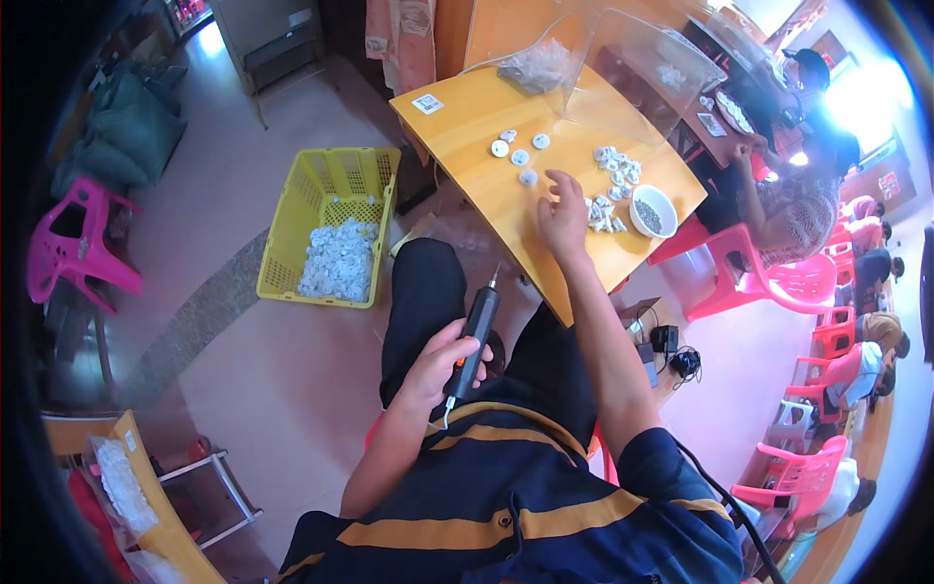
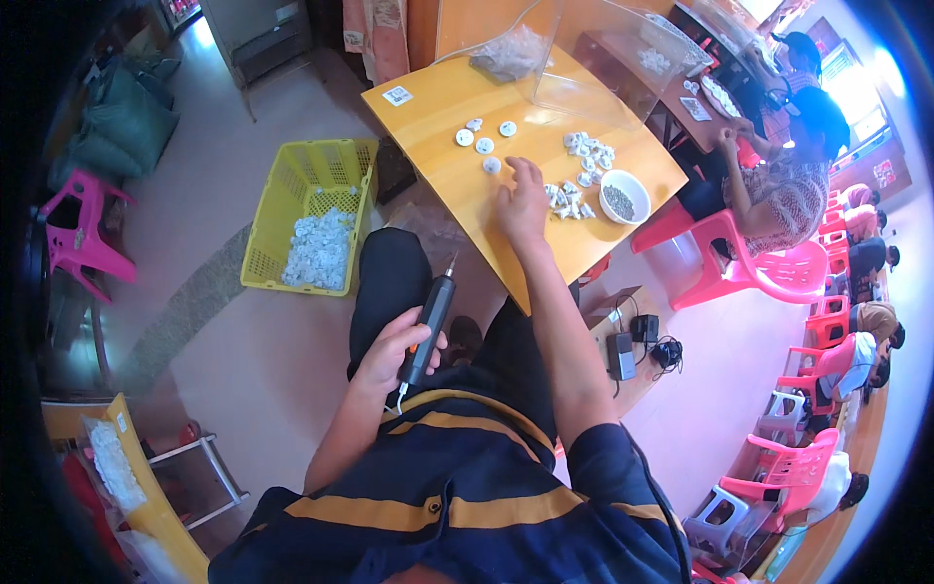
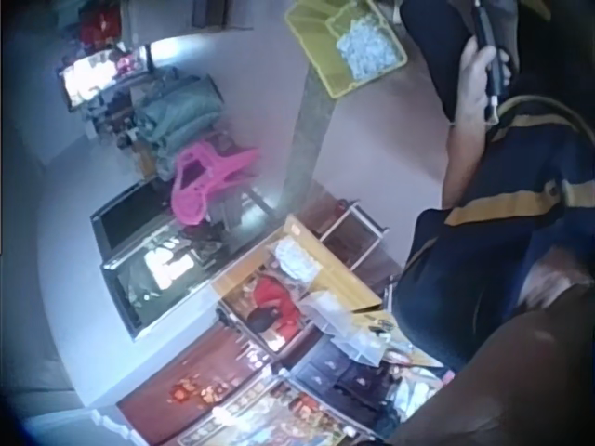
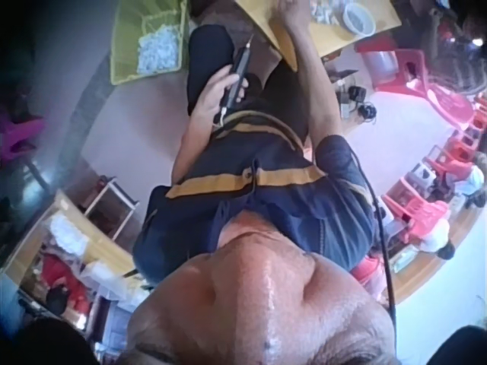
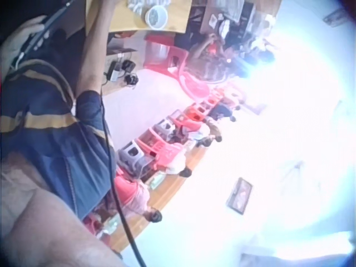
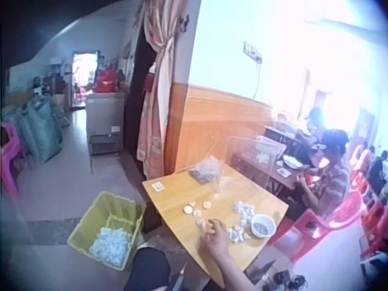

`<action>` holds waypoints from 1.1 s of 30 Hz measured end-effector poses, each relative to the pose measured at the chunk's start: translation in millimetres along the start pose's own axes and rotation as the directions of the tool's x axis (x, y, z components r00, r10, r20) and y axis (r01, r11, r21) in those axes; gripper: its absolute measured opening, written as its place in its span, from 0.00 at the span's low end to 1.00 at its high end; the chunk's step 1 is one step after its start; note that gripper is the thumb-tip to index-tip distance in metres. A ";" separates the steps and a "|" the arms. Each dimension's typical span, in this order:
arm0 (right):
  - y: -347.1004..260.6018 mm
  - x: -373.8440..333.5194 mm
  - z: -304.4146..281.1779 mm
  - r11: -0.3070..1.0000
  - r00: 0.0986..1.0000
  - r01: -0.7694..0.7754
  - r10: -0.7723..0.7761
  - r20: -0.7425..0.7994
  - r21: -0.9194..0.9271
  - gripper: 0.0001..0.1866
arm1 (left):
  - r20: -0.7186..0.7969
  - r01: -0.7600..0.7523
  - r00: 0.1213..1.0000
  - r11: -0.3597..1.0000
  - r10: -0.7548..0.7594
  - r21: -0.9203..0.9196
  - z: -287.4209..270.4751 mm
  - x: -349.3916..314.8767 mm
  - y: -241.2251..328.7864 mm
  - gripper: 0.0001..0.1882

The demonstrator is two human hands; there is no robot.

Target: The person assembles plastic components by taking small parts and screws from the table and fastening them using an electric screwdriver.

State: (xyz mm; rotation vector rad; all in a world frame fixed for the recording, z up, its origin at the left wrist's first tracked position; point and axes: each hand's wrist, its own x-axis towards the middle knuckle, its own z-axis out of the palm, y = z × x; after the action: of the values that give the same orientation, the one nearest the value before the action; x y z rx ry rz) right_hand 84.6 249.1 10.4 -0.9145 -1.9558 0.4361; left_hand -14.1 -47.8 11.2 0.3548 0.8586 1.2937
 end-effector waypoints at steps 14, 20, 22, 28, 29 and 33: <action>47.4 -53.9 -85.5 0.947 0.956 -0.279 0.257 -0.143 -0.162 0.07 | -0.010 0.016 1.000 0.999 -0.016 0.037 9.7 4.4 3.3 0.16; 45.1 -46.2 -80.2 0.943 0.971 -0.237 0.229 -0.060 -0.235 0.08 | -0.026 0.005 1.000 0.998 -0.003 0.068 8.7 2.8 2.4 0.17; 44.4 -44.5 -78.5 0.923 0.974 -0.224 0.223 -0.042 -0.313 0.10 | -0.032 0.005 0.999 0.998 -0.003 0.065 9.0 2.1 3.4 0.18; 45.4 -34.4 -75.4 0.874 0.967 -0.205 0.249 0.045 -0.440 0.10 | -0.020 0.014 1.000 0.997 -0.013 0.071 10.7 3.5 1.3 0.18; 45.3 -34.1 -73.5 0.874 0.968 -0.206 0.248 0.040 -0.440 0.10 | -0.022 0.021 1.000 0.997 -0.019 0.073 11.9 3.3 1.5 0.18; 41.1 -36.9 -73.0 0.834 0.949 -0.190 0.292 0.123 -0.518 0.10 | -0.023 0.032 0.999 0.996 -0.030 0.088 12.4 2.4 1.6 0.18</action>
State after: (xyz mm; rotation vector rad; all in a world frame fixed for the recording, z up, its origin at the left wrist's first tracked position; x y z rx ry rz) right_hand 175.6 244.8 2.1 -1.5165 -2.1896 0.1560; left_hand -6.2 -42.3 19.5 0.3965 0.9387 1.2351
